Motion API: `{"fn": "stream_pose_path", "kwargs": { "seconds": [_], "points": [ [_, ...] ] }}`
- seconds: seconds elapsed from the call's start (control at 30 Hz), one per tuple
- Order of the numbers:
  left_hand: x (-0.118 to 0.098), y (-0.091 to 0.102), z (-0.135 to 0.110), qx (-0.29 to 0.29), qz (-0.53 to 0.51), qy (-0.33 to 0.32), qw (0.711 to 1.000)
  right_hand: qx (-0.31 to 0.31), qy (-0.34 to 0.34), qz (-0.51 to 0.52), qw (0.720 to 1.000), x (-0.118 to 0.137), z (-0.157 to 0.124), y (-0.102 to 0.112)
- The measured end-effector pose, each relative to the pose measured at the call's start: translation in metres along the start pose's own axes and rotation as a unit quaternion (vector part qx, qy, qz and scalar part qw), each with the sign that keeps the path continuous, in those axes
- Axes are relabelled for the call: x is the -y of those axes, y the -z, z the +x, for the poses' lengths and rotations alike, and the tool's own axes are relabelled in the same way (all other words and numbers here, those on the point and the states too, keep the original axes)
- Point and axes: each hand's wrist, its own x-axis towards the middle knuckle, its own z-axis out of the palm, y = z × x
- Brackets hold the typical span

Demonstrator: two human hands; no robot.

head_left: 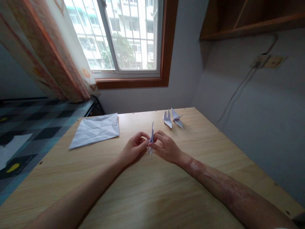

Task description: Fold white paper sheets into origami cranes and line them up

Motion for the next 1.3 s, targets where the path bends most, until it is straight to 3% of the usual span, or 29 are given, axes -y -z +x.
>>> {"fn": "stream_pose_path", "kwargs": {
  "seconds": [0.3,0.47,0.63,0.83,1.07,1.2,1.3],
  "points": [
    [0.0,0.001,-0.001,0.052,-0.074,0.014,0.996,-0.001,-0.067,0.052,0.996,-0.005,-0.001,-0.003],
    [0.002,0.003,0.0,0.041,-0.065,0.0,0.997,-0.026,-0.033,0.025,0.999,-0.002,0.0,-0.006],
    [0.002,0.003,0.0,-0.01,-0.008,-0.008,1.0,-0.059,-0.021,-0.025,0.998,-0.003,0.0,-0.006],
    [-0.001,0.003,-0.001,-0.024,0.083,-0.048,0.995,-0.098,-0.04,-0.021,0.994,0.0,0.0,-0.002],
    [0.0,0.007,0.0,-0.097,0.254,-0.159,0.949,-0.173,-0.075,-0.027,0.982,-0.005,-0.002,0.0],
    [-0.003,0.012,-0.001,-0.091,0.329,-0.197,0.919,-0.166,-0.071,-0.044,0.983,-0.007,-0.002,0.005],
    [-0.003,0.015,-0.002,-0.096,0.323,-0.178,0.924,-0.129,-0.04,-0.035,0.99,-0.009,0.0,0.01]
  ]
}}
